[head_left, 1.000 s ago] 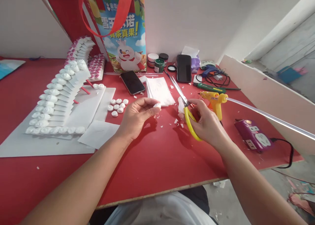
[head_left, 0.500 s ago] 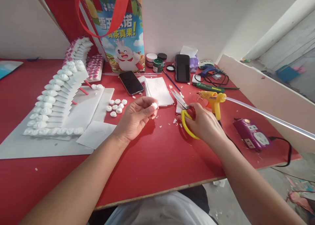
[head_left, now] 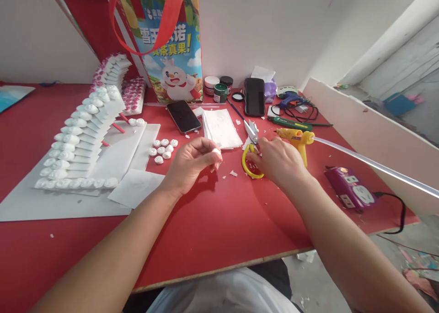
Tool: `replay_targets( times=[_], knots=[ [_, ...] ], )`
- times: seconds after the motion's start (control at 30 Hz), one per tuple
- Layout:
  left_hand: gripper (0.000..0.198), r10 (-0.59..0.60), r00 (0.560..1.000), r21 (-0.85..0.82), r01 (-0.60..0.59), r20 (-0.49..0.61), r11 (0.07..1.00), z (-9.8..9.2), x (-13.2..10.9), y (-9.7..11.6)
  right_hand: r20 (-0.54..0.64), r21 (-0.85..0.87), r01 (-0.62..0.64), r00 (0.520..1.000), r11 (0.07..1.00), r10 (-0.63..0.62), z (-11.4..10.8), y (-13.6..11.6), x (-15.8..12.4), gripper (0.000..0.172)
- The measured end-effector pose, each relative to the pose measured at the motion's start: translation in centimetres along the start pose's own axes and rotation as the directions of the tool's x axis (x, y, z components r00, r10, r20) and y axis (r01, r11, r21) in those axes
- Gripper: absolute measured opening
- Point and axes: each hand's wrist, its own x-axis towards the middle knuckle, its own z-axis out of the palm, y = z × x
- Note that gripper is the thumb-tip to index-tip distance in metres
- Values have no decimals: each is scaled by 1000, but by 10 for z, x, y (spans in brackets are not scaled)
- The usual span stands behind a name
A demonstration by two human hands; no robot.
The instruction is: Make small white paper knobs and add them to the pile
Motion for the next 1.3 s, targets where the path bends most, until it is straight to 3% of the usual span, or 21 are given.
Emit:
replay_targets(
  times=[0.07, 0.13, 0.2, 0.27, 0.37, 0.43, 0.53, 0.63, 0.7, 0.87, 1.3],
  knots=[
    [35, 86, 995, 228, -71, -57, 971, 0, -1, -3, -83, 119, 54, 996, 991, -44, -9, -5, -4, 24],
    [31, 198, 977, 417, -149, -77, 896, -1, -2, -6, -97, 406, 128, 991, 905, -97, -15, -12, -6, 22],
    [24, 282, 957, 533, -206, -65, 821, -2, -2, -8, 11, 726, 110, 985, 678, -171, -12, -20, -6, 23],
    [18, 329, 943, 595, -240, -44, 767, -3, -2, -8, 113, 914, -4, 962, 405, -246, -1, -28, -2, 24],
    [13, 372, 928, 640, -271, -25, 719, -4, -1, -9, 165, 986, -152, 941, 67, -297, 18, -35, 5, 33],
    [12, 378, 926, 647, -281, -12, 708, -3, -1, -9, 194, 974, -222, 930, -55, -313, 27, -36, 8, 39],
    [23, 297, 954, 550, -229, -37, 803, -1, 0, -10, 225, 955, -270, 929, -121, -293, 33, -33, 12, 44],
    [33, 160, 983, 356, -119, -88, 927, 1, 0, -11, 190, 961, -231, 951, -151, -245, 34, -28, 13, 43],
    [30, 135, 984, 312, -94, -115, 945, 2, 0, -11, 159, 967, -200, 958, -155, -240, 34, -26, 13, 43],
    [24, 243, 962, 399, -176, -124, 900, 1, 1, -12, 147, 954, -208, 952, -216, -268, 34, -27, 12, 45],
    [17, 381, 924, 571, -290, -42, 768, 1, -2, -20, 225, 902, -315, 926, -295, -302, 43, -30, 11, 46]
  ],
)
